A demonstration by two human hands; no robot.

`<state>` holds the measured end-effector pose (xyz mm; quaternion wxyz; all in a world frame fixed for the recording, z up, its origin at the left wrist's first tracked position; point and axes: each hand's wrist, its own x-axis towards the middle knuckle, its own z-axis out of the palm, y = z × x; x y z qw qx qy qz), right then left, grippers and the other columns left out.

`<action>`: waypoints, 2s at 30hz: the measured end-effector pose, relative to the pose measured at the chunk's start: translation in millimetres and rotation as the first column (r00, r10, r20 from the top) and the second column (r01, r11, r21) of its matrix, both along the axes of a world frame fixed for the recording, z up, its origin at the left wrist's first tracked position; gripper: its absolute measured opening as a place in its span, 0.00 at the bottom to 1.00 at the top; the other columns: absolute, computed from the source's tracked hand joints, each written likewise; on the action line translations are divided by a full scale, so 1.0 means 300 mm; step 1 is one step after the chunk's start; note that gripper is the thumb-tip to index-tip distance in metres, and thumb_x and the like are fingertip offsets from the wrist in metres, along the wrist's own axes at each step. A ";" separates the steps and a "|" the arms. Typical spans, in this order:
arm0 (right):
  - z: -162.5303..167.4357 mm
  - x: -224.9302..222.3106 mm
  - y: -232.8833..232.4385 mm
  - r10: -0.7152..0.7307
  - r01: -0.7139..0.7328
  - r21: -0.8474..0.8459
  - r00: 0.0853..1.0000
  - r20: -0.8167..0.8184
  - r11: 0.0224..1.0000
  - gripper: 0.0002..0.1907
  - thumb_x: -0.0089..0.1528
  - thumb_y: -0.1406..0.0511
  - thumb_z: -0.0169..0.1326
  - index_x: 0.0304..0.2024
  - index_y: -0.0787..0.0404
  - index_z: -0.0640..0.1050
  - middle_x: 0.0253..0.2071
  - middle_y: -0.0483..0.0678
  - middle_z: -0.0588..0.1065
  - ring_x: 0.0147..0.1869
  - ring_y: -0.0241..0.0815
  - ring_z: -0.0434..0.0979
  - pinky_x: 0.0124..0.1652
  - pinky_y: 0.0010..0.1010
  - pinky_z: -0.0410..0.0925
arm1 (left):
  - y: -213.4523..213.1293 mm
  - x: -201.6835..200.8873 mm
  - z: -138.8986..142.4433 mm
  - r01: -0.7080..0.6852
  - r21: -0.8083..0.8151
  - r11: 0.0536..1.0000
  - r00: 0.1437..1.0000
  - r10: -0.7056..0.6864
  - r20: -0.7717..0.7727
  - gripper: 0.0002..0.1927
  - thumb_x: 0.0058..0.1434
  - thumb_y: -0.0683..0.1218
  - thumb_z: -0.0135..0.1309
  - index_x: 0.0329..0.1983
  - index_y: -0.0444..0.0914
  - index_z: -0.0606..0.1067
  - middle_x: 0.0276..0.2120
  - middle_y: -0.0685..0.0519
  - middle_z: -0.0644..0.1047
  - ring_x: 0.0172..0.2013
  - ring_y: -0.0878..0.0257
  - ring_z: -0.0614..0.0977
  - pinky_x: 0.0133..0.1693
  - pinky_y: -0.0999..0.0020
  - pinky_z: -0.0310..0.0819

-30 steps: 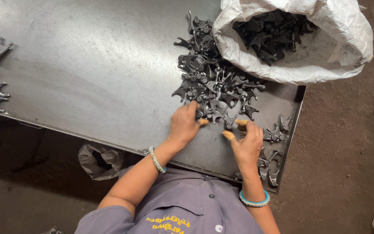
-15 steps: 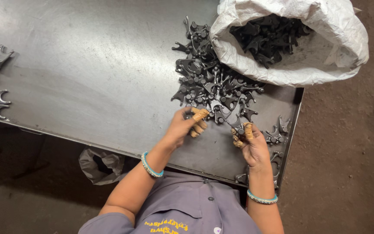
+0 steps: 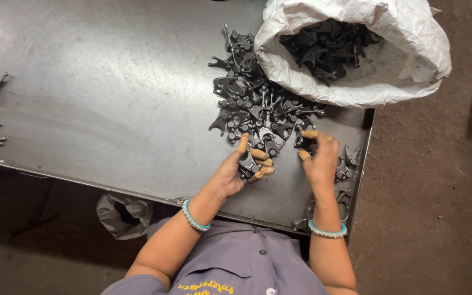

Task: The person picks up dark metal castings one at a time from a metal table, turns and looks over each casting in both hands, and places it back on the table or into a white sack of castings. The person occasionally reaches into the sack and continues handling the castings.

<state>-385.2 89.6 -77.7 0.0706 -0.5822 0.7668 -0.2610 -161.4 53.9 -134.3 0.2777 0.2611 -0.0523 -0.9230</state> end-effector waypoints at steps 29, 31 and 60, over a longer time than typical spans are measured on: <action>-0.047 -0.025 -0.068 0.230 -0.235 -0.042 0.969 -0.091 0.971 0.27 0.51 0.80 0.58 0.54 0.63 0.76 0.47 0.56 0.76 0.56 0.57 0.70 0.55 0.42 0.67 | -0.051 0.032 0.030 -0.077 0.082 0.994 0.993 0.084 -0.080 0.30 0.68 0.62 0.52 0.54 0.30 0.73 0.50 0.34 0.79 0.45 0.45 0.85 0.41 0.56 0.85; -0.075 -0.012 -0.016 0.206 -0.205 0.020 0.979 -0.010 0.978 0.25 0.51 0.77 0.63 0.51 0.64 0.75 0.43 0.58 0.75 0.51 0.58 0.71 0.51 0.43 0.67 | -0.062 0.046 0.020 -0.101 0.091 0.991 0.977 0.116 -0.180 0.29 0.70 0.61 0.49 0.55 0.30 0.73 0.52 0.35 0.78 0.47 0.45 0.84 0.42 0.57 0.85; -0.153 0.019 0.138 -0.173 0.024 0.204 -0.440 0.881 0.979 0.11 0.69 0.61 0.53 0.48 0.63 0.73 0.39 0.53 0.75 0.35 0.43 0.73 0.27 0.25 0.65 | 0.018 0.036 -0.007 -0.120 0.040 0.992 0.993 0.120 -0.003 0.22 0.73 0.55 0.47 0.57 0.32 0.73 0.51 0.38 0.80 0.44 0.47 0.85 0.28 0.69 0.80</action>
